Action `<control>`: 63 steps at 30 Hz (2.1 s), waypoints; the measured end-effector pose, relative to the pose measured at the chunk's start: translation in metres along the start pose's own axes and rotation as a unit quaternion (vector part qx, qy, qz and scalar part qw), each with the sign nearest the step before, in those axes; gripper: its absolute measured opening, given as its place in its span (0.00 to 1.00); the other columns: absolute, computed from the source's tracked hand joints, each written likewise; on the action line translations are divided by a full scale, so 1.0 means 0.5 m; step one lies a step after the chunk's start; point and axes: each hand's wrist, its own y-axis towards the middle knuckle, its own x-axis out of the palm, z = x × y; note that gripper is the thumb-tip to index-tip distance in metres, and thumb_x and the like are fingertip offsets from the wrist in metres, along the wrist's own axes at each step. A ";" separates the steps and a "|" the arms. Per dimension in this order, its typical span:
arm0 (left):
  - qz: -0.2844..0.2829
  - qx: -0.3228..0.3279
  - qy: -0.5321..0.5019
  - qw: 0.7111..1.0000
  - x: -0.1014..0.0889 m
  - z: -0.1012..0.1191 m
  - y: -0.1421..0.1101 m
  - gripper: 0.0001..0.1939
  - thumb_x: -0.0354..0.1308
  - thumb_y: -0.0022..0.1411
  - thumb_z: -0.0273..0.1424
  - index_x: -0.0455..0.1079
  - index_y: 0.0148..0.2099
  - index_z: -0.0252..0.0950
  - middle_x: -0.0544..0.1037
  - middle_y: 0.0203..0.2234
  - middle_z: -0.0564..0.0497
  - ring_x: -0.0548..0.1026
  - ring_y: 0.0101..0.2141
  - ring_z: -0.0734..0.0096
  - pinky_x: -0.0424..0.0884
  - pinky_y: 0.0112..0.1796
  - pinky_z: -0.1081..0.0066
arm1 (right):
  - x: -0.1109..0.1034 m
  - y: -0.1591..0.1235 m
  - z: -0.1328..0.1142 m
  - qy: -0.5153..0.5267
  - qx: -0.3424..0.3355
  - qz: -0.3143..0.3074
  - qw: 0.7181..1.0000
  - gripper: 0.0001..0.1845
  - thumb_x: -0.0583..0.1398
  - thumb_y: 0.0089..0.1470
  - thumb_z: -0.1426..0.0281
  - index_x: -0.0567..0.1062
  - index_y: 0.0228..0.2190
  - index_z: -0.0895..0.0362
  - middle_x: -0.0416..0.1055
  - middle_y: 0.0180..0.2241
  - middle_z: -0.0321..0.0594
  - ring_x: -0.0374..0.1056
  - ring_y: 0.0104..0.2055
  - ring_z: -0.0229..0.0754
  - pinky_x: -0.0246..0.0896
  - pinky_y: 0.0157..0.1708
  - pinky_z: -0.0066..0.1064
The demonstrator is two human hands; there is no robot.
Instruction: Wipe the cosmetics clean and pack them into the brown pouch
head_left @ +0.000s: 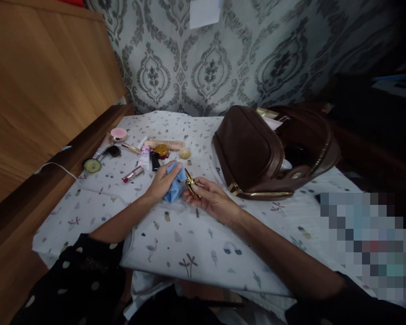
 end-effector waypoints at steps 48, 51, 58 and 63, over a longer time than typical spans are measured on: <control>-0.121 -0.150 -0.242 0.951 0.155 0.166 0.052 0.17 0.64 0.52 0.42 0.70 0.42 0.40 0.76 0.26 0.50 0.71 0.21 0.71 0.66 0.22 0.71 | -0.040 -0.167 -0.257 -0.263 -0.298 0.205 0.894 0.14 0.69 0.49 0.61 0.77 0.36 0.55 0.74 0.25 0.35 0.69 0.25 0.35 0.64 0.22 0.26; -0.170 -0.117 -0.223 0.953 0.201 0.170 0.057 0.15 0.61 0.54 0.39 0.69 0.43 0.40 0.78 0.30 0.48 0.77 0.28 0.63 0.72 0.28 0.67 | -0.060 -0.206 -0.291 -0.307 -0.304 0.234 0.871 0.14 0.70 0.49 0.61 0.78 0.36 0.54 0.75 0.27 0.36 0.71 0.27 0.37 0.66 0.23 0.27; -0.211 0.245 0.165 0.932 0.278 0.174 0.031 0.22 0.52 0.62 0.22 0.69 0.56 0.42 0.76 0.51 0.43 0.76 0.49 0.56 0.75 0.43 0.63 | -0.111 -0.254 -0.361 -0.414 -0.339 0.299 0.790 0.14 0.68 0.52 0.59 0.77 0.35 0.55 0.76 0.28 0.38 0.70 0.27 0.37 0.64 0.23 0.28; -0.184 0.312 0.418 0.833 0.315 0.156 0.016 0.31 0.46 0.61 0.16 0.54 0.66 0.33 0.70 0.58 0.41 0.74 0.51 0.62 0.77 0.36 0.68 | -0.138 -0.256 -0.397 -0.618 -0.271 0.276 0.684 0.16 0.62 0.57 0.55 0.75 0.39 0.54 0.76 0.34 0.39 0.70 0.30 0.40 0.66 0.29 0.31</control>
